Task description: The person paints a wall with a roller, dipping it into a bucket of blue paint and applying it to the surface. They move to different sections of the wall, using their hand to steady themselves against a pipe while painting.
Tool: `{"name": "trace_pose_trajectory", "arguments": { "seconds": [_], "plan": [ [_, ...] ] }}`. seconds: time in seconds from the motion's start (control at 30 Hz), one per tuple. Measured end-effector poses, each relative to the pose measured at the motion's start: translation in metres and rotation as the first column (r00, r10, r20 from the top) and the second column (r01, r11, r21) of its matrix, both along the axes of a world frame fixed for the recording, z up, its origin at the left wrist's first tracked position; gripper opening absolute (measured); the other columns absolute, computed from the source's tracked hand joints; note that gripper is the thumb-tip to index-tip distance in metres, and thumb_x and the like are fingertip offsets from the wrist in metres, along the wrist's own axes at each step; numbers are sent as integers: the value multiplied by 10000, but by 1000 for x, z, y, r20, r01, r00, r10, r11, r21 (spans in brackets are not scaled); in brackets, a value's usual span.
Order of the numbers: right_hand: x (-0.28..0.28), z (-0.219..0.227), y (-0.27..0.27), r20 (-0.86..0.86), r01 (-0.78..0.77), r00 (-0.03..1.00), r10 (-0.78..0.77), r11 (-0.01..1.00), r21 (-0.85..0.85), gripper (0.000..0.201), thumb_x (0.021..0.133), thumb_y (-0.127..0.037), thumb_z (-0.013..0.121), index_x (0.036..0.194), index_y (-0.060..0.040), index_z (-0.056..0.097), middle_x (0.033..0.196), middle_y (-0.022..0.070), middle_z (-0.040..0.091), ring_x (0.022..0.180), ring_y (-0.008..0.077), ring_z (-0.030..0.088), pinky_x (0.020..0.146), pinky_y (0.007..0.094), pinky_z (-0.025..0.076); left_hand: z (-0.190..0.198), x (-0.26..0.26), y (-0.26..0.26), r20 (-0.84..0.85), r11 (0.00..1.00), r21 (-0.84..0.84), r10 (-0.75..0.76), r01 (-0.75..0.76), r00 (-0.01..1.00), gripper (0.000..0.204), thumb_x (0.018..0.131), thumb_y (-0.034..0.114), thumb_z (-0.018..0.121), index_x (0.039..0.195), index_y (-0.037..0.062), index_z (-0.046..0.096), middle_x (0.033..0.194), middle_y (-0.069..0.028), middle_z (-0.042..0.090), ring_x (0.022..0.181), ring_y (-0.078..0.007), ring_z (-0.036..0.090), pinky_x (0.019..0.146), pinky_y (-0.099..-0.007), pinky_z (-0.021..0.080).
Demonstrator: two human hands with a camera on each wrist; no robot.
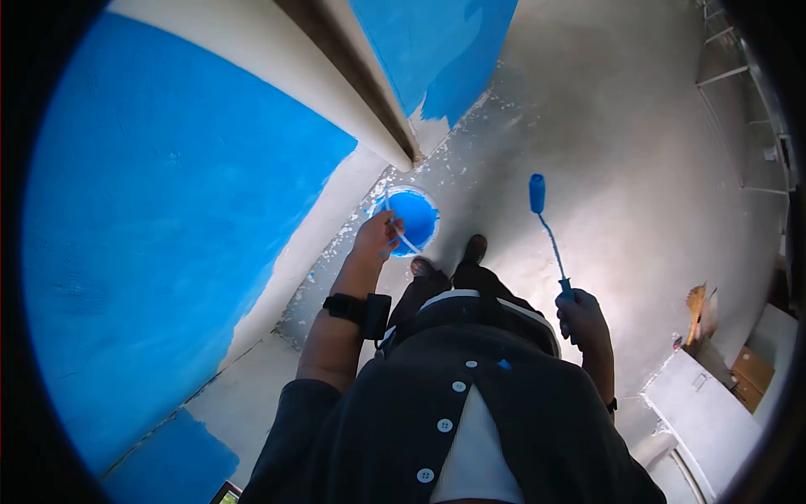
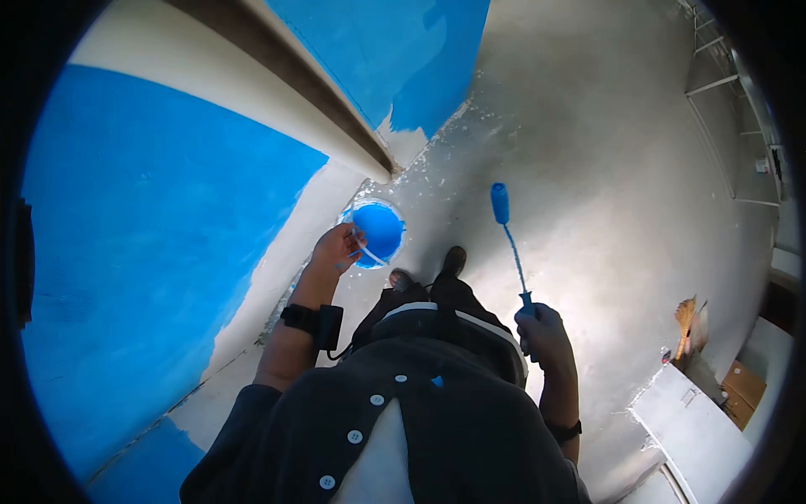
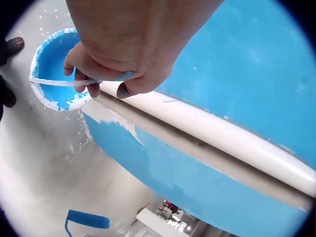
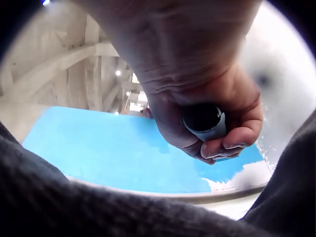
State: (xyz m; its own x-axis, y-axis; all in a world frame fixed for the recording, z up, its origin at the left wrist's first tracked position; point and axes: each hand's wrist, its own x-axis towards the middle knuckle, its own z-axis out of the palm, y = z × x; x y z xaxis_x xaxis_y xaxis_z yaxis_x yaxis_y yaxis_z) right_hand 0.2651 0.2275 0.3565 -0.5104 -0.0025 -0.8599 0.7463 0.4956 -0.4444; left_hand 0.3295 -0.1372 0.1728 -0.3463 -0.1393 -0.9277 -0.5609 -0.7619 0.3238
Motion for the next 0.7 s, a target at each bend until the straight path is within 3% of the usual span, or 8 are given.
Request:
{"name": "trace_pose_trajectory", "arguments": {
  "seconds": [0.17, 0.27, 0.4, 0.6, 0.7],
  "plan": [
    [-6, -32, 31, -69, 87, 993, -98, 986, -144, 133, 775, -164, 558, 754, -43, 505, 561, 8, 465, 411, 81, 437, 370, 232, 355, 6, -34, 17, -6, 988, -46, -147, 146, 989, 177, 826, 280, 552, 899, 121, 530, 849, -29, 599, 785, -191, 557, 728, -359, 379],
    [-21, -33, 16, -44, 154, 986, -163, 974, -167, 145, 790, -175, 552, 800, -39, 506, 567, 10, 468, 412, 84, 438, 372, 228, 355, 16, -60, 19, 11, 973, -45, -226, 226, 974, 175, 820, 275, 560, 893, 119, 529, 855, -31, 599, 803, -187, 552, 740, -367, 378],
    [-19, -37, 19, 30, 263, 965, -262, 952, -158, 173, 812, -211, 541, 842, -44, 506, 551, 22, 477, 378, 93, 431, 345, 227, 347, -12, -83, 33, 68, 936, 18, -351, 350, 934, 159, 810, 250, 574, 888, 120, 523, 857, -30, 600, 810, -184, 548, 758, -380, 379],
    [4, -76, 14, 193, 535, 832, -520, 845, -28, 160, 812, -201, 550, 810, -49, 497, 525, 18, 461, 342, 96, 412, 322, 226, 339, -111, -136, 70, 149, 882, 105, -471, 460, 869, 143, 800, 208, 577, 864, 90, 529, 833, -57, 588, 806, -181, 540, 738, -367, 395],
    [43, -94, -1, 219, 715, 675, -705, 697, 41, 118, 804, -146, 541, 818, -40, 491, 523, 25, 459, 334, 105, 414, 309, 228, 340, -162, -141, 102, 179, 882, 167, -466, 440, 867, 97, 809, 167, 554, 853, 85, 528, 834, -57, 575, 813, -180, 517, 764, -372, 389]
  ]
}}
